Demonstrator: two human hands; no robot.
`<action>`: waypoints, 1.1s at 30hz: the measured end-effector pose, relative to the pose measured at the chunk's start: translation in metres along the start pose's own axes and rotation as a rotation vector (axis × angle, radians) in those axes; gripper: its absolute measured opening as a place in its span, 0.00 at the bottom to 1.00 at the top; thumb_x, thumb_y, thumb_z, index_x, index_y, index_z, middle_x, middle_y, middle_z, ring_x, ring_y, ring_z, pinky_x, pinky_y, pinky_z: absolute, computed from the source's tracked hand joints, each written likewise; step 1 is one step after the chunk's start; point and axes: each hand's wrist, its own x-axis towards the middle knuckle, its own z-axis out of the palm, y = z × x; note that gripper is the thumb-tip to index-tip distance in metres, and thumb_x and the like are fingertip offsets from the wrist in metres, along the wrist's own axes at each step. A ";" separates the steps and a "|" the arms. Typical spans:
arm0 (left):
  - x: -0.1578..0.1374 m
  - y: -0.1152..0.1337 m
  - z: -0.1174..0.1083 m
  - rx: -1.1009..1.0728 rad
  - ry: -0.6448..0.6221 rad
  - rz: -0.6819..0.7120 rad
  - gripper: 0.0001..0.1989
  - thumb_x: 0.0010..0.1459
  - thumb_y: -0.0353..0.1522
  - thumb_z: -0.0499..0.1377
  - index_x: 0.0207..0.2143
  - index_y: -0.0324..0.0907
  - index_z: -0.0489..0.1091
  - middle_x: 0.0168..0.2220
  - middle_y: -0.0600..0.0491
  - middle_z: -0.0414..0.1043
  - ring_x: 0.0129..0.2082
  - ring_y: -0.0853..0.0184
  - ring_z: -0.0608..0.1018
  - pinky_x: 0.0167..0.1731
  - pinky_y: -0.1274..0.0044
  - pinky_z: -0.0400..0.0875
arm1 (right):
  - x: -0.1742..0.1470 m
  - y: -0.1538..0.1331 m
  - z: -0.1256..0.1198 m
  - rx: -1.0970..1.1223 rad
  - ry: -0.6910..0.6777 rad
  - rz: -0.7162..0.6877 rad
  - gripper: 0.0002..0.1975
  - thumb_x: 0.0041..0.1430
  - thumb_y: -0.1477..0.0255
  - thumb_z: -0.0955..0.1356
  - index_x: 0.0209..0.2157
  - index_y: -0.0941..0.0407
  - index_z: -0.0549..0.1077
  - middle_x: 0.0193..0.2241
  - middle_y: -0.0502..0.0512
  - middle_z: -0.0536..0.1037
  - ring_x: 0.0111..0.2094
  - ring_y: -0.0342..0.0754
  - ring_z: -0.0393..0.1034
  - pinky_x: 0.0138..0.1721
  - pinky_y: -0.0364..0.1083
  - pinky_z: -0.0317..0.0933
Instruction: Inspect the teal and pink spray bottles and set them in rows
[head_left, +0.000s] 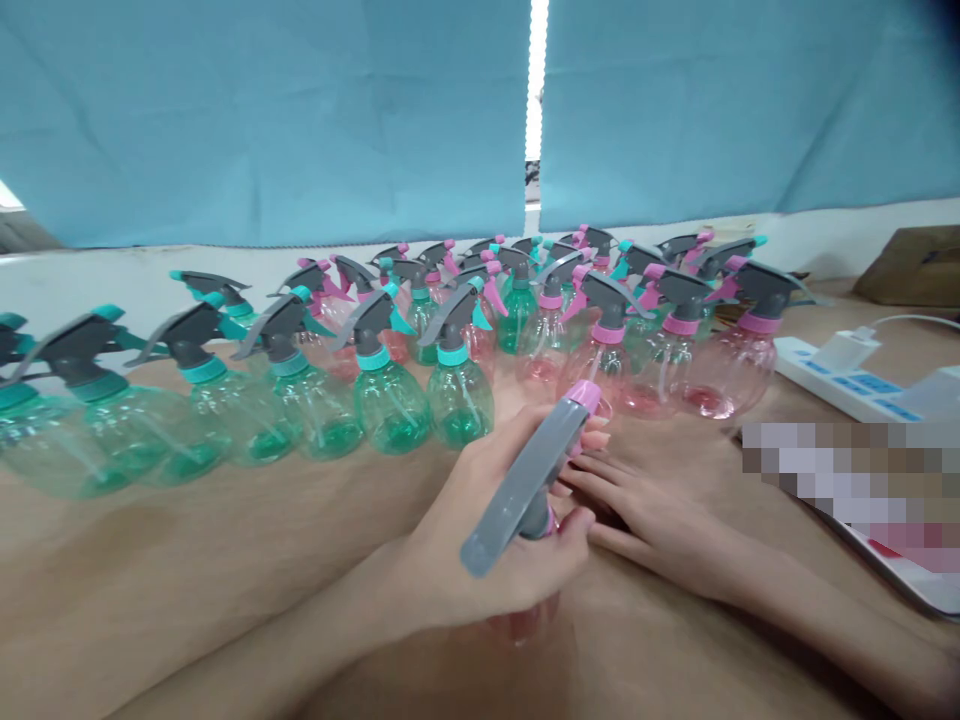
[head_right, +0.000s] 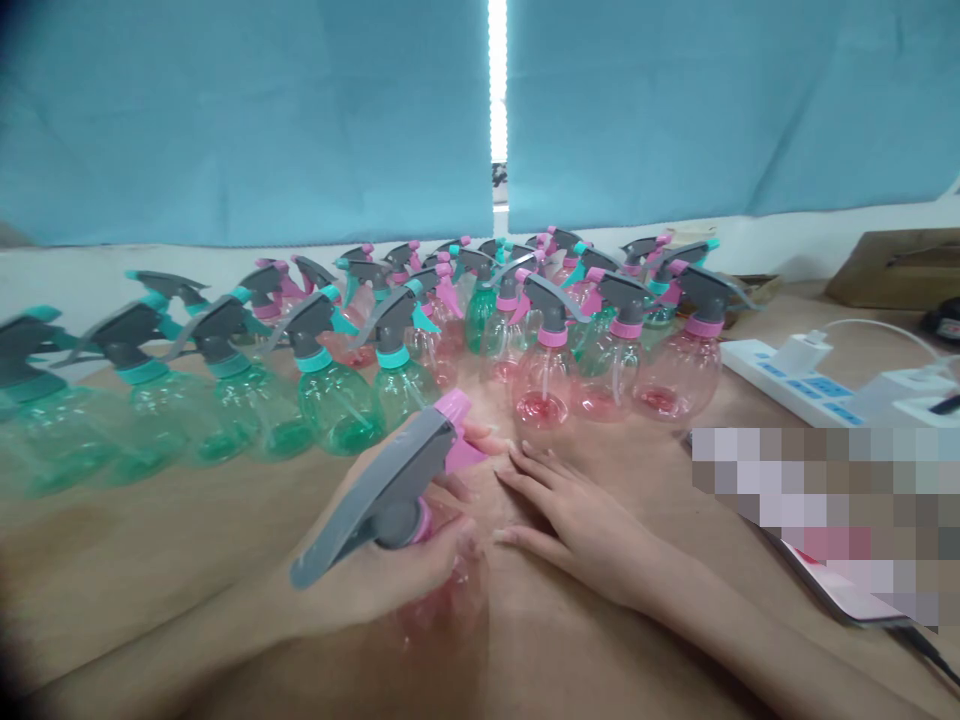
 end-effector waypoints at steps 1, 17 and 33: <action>0.000 -0.001 0.000 -0.008 0.000 -0.004 0.19 0.51 0.24 0.58 0.45 0.48 0.65 0.35 0.57 0.76 0.20 0.73 0.75 0.26 0.79 0.76 | 0.000 0.000 0.000 0.000 -0.004 0.000 0.29 0.67 0.54 0.59 0.63 0.54 0.62 0.65 0.58 0.60 0.66 0.57 0.49 0.64 0.60 0.48; -0.004 -0.005 -0.003 0.041 0.021 0.106 0.19 0.55 0.26 0.57 0.49 0.48 0.62 0.35 0.56 0.70 0.27 0.69 0.75 0.31 0.77 0.75 | 0.001 -0.002 -0.001 -0.004 -0.001 -0.008 0.30 0.65 0.53 0.61 0.64 0.52 0.60 0.65 0.59 0.59 0.66 0.58 0.49 0.63 0.62 0.49; -0.002 0.003 -0.006 -0.054 -0.060 -0.077 0.13 0.49 0.25 0.55 0.38 0.47 0.60 0.18 0.63 0.64 0.19 0.68 0.72 0.20 0.79 0.68 | 0.001 -0.003 -0.004 -0.033 -0.048 0.016 0.33 0.66 0.51 0.59 0.64 0.55 0.60 0.66 0.60 0.58 0.67 0.59 0.47 0.64 0.62 0.47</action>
